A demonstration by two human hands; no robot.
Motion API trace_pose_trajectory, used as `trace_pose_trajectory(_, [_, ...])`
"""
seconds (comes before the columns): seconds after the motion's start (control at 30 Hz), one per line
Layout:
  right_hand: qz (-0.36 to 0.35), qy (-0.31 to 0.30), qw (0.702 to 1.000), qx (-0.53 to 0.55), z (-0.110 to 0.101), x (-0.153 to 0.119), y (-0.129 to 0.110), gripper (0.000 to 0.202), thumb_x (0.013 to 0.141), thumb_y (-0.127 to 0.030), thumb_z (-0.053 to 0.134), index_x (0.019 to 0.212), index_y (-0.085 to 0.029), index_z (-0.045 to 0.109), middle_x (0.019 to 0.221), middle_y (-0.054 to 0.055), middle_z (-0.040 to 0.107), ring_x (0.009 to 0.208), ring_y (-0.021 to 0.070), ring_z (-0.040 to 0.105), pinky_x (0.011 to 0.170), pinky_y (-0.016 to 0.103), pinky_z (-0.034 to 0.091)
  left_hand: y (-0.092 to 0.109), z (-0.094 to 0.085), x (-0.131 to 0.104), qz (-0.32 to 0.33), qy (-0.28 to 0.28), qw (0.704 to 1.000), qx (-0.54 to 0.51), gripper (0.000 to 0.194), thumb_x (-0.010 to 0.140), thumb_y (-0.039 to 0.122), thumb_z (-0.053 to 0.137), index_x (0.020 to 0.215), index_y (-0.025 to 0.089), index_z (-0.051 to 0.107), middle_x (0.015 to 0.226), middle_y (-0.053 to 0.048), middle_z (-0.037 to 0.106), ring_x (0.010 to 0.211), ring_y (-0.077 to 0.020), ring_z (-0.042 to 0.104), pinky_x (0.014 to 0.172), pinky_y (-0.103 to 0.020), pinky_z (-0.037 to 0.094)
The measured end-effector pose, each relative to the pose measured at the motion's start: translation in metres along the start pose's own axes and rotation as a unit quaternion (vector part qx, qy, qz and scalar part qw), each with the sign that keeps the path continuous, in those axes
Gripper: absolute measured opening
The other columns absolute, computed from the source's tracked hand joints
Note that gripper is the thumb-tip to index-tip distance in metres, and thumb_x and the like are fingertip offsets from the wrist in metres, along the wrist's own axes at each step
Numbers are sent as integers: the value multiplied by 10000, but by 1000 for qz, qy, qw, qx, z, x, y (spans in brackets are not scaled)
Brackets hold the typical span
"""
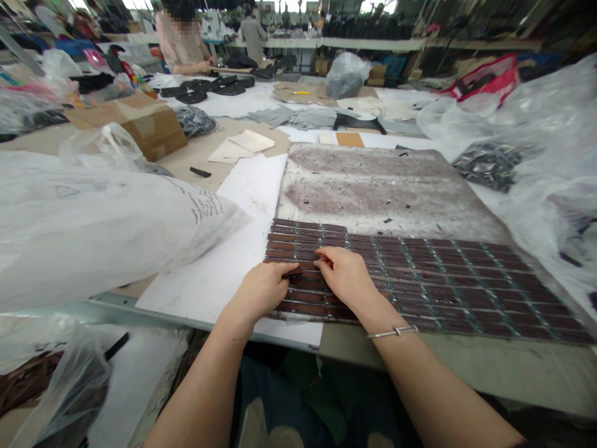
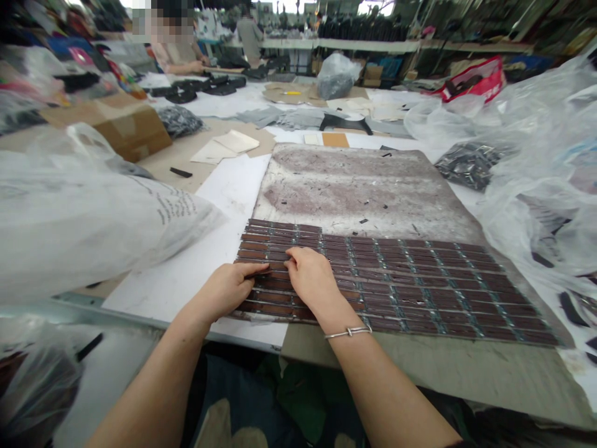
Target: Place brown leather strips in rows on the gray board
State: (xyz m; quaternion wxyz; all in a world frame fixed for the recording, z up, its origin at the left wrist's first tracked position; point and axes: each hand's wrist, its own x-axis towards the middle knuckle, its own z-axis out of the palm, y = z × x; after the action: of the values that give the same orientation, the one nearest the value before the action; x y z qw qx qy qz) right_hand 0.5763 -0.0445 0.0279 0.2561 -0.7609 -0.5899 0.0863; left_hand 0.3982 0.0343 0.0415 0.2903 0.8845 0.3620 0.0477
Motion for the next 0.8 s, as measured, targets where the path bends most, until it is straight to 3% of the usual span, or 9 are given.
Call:
trace_pose_trajectory(0.23, [-20,56,997,-38,-19,-3,5,299,853,-131,474,1001,-230,713,999,48,640,895,175,586,793,296,461,1,-1,1,-3,-3,1000,6,482,785,149,397,1193,236,638,1193,-9,647,1107,-201,594,1016,-314,400])
trace_pose_trajectory(0.4, [-118,-27,988,-100,-20,-6,4,364,835,-67,460,970,-263,735,970,56,614,912,189,502,779,299,423,1,-1,2,-11,3,1000,0,472,787,156,399,1181,241,645,1186,2,651,1088,-185,603,1005,-294,407])
trace_pose_trajectory(0.5, [-132,-64,981,-123,-17,-7,1,374,857,-78,445,978,-282,734,952,51,614,883,191,473,771,315,395,-2,0,2,-11,11,1000,-21,465,784,155,405,1165,250,655,1171,3,660,1087,-191,603,998,-302,411])
trace_pose_trajectory(0.7, [-104,-70,984,-124,-16,-7,1,407,866,-79,435,1032,-328,711,1010,31,616,916,194,472,762,341,348,-8,-4,2,-13,38,979,-198,358,849,288,445,1127,274,670,1151,26,671,1079,-194,597,990,-305,409])
trace_pose_trajectory(0.8, [-95,-71,985,-125,-15,-7,1,423,855,-67,435,1037,-335,707,1025,32,617,936,198,483,761,348,343,-8,-12,1,-56,46,953,-293,351,833,372,508,1102,225,678,1048,-19,702,962,-220,627,896,-341,457])
